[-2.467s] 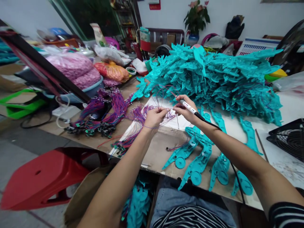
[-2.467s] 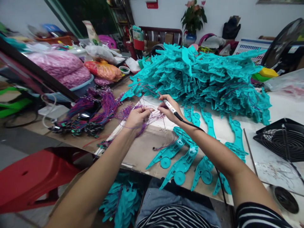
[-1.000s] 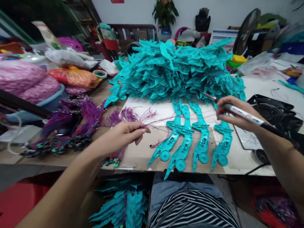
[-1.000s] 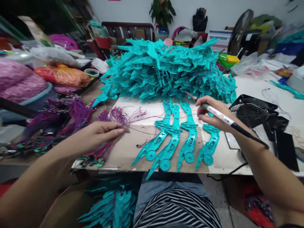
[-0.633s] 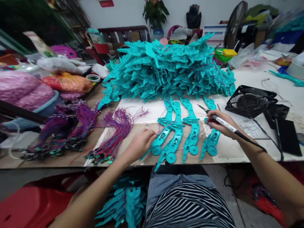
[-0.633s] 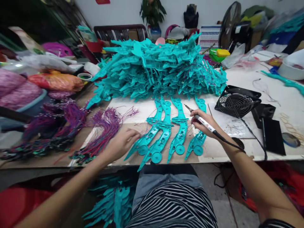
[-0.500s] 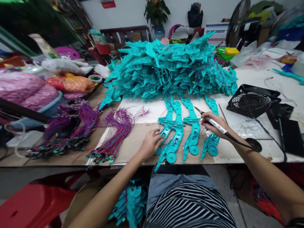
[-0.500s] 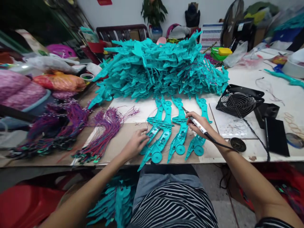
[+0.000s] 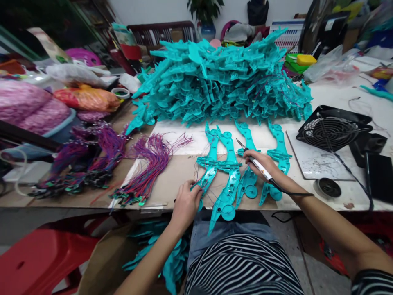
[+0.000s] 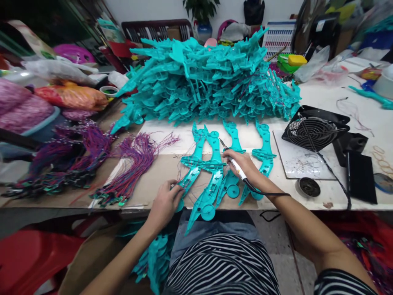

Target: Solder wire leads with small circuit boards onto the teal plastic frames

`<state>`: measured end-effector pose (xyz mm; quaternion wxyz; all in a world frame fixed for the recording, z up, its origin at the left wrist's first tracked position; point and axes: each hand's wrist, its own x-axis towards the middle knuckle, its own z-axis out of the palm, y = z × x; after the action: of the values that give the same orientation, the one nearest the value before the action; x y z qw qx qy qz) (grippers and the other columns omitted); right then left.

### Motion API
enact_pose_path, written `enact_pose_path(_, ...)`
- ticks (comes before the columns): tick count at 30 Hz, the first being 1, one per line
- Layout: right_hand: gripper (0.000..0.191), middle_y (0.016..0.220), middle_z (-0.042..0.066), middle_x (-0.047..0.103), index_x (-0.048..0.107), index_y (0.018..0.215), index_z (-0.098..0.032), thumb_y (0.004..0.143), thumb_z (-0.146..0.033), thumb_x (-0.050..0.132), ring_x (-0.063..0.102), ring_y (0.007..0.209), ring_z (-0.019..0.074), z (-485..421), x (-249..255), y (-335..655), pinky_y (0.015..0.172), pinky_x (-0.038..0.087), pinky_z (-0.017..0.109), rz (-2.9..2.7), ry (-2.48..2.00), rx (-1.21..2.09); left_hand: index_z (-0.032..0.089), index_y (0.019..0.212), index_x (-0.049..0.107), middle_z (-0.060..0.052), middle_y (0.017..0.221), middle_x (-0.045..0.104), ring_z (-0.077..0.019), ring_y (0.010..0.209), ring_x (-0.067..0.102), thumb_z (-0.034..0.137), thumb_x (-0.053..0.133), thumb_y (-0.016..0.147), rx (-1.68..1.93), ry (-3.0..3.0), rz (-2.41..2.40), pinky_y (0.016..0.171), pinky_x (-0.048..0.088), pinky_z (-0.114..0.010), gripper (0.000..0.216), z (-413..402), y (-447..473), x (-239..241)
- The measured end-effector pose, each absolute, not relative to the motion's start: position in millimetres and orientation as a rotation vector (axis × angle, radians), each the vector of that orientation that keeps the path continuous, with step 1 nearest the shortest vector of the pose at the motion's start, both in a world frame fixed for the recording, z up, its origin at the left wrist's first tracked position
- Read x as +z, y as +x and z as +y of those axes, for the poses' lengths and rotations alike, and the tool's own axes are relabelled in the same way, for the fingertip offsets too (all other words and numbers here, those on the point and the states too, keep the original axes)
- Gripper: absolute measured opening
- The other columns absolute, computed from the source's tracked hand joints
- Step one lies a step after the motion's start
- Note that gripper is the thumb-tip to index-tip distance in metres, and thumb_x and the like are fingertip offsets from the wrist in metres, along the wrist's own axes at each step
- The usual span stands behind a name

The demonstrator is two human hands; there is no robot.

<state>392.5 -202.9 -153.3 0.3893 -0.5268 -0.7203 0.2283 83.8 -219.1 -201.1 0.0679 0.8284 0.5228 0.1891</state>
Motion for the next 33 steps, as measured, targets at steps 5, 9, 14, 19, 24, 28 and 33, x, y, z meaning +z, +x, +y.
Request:
enact_pose_path(5,0.020,0.084,0.000,0.065,0.058,0.101,-0.026,0.083,-0.023,0.050,0.063,0.072,0.0163,-191,-158,381,0.069,0.050,0.030,-1.856,-1.297,0.612,0.021,0.090,0.070,-0.015,0.106,0.061,-0.0298,0.093,0.058,0.028,0.045,0.094,0.580,2.435,1.703,0.082,0.051,-0.045,0.026,-220,81,-201)
enact_pose_path(9,0.020,0.082,0.000,0.066,0.058,0.099,-0.026,0.081,-0.023,0.053,0.062,0.070,0.0160,-187,-141,382,0.070,0.050,0.031,-1.814,-1.345,0.610,0.021,0.082,0.069,-0.015,0.117,0.063,-0.0337,0.112,0.055,0.031,0.048,0.091,0.811,2.297,1.684,0.096,0.046,-0.050,0.025,-219,82,-183)
enact_pose_path(14,0.027,0.084,0.000,0.067,0.057,0.105,-0.024,0.078,-0.025,0.061,0.064,0.072,0.0151,-190,-94,399,0.068,0.050,0.030,-1.712,-1.297,0.676,0.021,0.086,0.068,-0.008,0.085,0.071,-0.0231,0.083,0.063,0.042,0.055,0.086,0.836,1.723,1.422,0.078,0.050,-0.034,0.025,-218,79,-138)
enact_pose_path(19,0.029,0.085,0.003,0.069,0.059,0.102,-0.025,0.075,-0.030,0.068,0.067,0.076,0.0177,-172,-71,429,0.068,0.052,0.032,-1.757,-1.324,0.606,0.017,0.089,0.061,0.006,0.055,0.046,-0.0099,0.049,0.037,0.056,0.071,0.073,0.816,1.089,1.186,0.048,0.029,-0.021,0.043,-220,87,-120)
enact_pose_path(24,0.027,0.082,0.002,0.070,0.062,0.099,-0.024,0.073,-0.025,0.067,0.066,0.074,0.0180,-123,-84,448,0.072,0.050,0.033,-1.950,-1.344,0.457,0.017,0.083,0.059,0.007,0.051,0.044,-0.0092,0.049,0.036,0.062,0.071,0.073,0.828,1.014,1.140,0.052,0.030,-0.022,0.048,-227,87,-124)
enact_pose_path(28,0.026,0.085,0.000,0.069,0.063,0.104,-0.024,0.079,-0.022,0.060,0.063,0.076,0.0167,-84,-96,433,0.076,0.047,0.032,-2.123,-1.301,0.351,0.015,0.079,0.061,-0.004,0.073,0.066,-0.0142,0.067,0.057,0.058,0.076,0.069,0.758,1.016,1.158,0.066,0.044,-0.026,0.046,-228,89,-131)
enact_pose_path(33,0.033,0.109,0.006,0.066,0.062,0.111,-0.022,0.084,-0.014,0.044,0.059,0.102,0.0222,-41,-109,393,0.088,0.044,0.035,-2.375,-1.272,0.220,0.015,0.078,0.059,0.002,0.064,0.058,-0.0063,0.050,0.040,0.051,0.079,0.066,0.888,0.864,1.174,0.049,0.030,-0.019,0.043,-220,108,-137)
